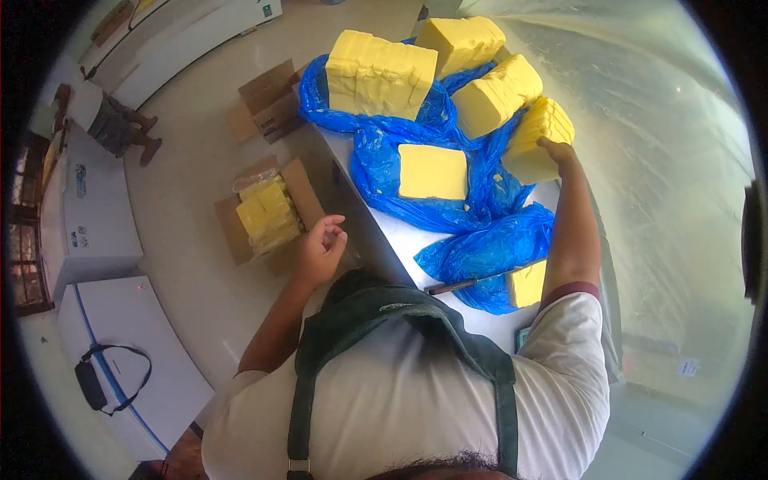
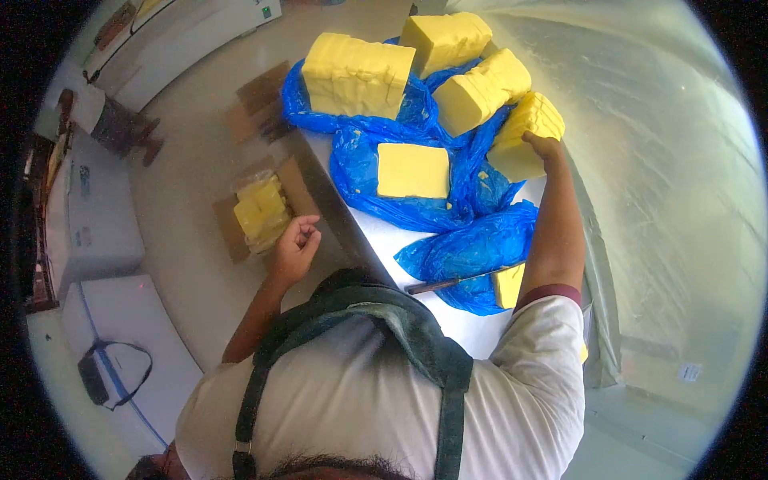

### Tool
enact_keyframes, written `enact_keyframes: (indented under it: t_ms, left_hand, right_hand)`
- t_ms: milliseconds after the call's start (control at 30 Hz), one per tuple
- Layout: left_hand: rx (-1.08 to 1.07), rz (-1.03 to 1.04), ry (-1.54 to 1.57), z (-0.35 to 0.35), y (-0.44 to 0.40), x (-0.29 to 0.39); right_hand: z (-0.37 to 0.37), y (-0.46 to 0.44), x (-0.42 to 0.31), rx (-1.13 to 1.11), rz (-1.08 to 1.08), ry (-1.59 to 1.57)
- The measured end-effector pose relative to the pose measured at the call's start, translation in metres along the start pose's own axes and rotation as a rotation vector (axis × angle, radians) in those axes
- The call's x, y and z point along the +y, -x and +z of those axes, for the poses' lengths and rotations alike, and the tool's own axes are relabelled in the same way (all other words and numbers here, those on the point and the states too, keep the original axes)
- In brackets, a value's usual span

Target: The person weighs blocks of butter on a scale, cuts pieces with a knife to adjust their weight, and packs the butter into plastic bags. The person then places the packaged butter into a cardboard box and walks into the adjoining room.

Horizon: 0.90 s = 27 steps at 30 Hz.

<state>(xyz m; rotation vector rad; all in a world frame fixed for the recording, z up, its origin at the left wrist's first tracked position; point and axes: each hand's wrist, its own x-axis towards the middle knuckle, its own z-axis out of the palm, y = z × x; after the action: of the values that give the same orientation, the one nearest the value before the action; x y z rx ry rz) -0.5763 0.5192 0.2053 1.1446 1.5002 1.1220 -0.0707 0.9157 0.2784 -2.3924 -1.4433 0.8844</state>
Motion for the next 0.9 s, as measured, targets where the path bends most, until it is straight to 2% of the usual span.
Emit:
enact_keyframes:
  t_ms: [67, 200, 267, 400, 467, 500, 567, 633, 667, 733, 867, 900]
  left_hand:
    - [0.076, 0.087, 0.014, 0.004, -0.003, -0.001]
    - [0.068, 0.085, 0.045, 0.006, -0.004, -0.008]
    - [0.044, 0.073, 0.041, 0.006, -0.001, -0.006]
    - [0.037, 0.059, 0.038, 0.002, 0.006, -0.008]
    - [0.068, 0.051, 0.03, -0.002, 0.009, -0.014]
    - [0.06, 0.052, 0.027, -0.004, 0.012, -0.017]
    - [0.108, 0.048, 0.04, -0.005, 0.015, -0.02]
    - [0.08, 0.012, 0.053, -0.004, 0.018, -0.017]
    - [0.06, -0.025, 0.066, -0.003, 0.018, -0.014]
    - [0.007, 0.001, 0.018, 0.004, 0.015, -0.006]
    - [-0.16, 0.109, -0.05, 0.033, 0.004, 0.02]
    - [-0.21, 0.128, -0.067, 0.044, 0.001, 0.031]
  right_hand:
    - [-0.001, -0.015, 0.013, 0.005, -0.029, -0.034]
    - [-0.008, 0.023, -0.004, 0.03, -0.054, 0.033]
    - [-0.005, 0.016, 0.0, 0.038, -0.059, -0.073]
    - [-0.011, -0.013, 0.042, 0.084, -0.029, -0.063]
    - [0.002, -0.053, 0.089, 0.119, -0.385, 0.26]
    - [0.034, 0.01, 0.08, 0.64, -0.451, -0.021]
    - [0.039, 0.164, 0.03, 0.487, -0.528, 0.333]
    - [0.064, 0.182, 0.043, 0.559, -0.652, 0.635]
    - [0.071, 0.177, 0.051, 0.565, -0.639, 0.628]
    - [0.08, 0.17, 0.057, 0.239, -0.759, 0.595]
    - [0.053, 0.19, 0.03, 0.147, -0.478, 0.517]
    - [0.035, 0.193, 0.032, 0.203, -0.498, 0.431]
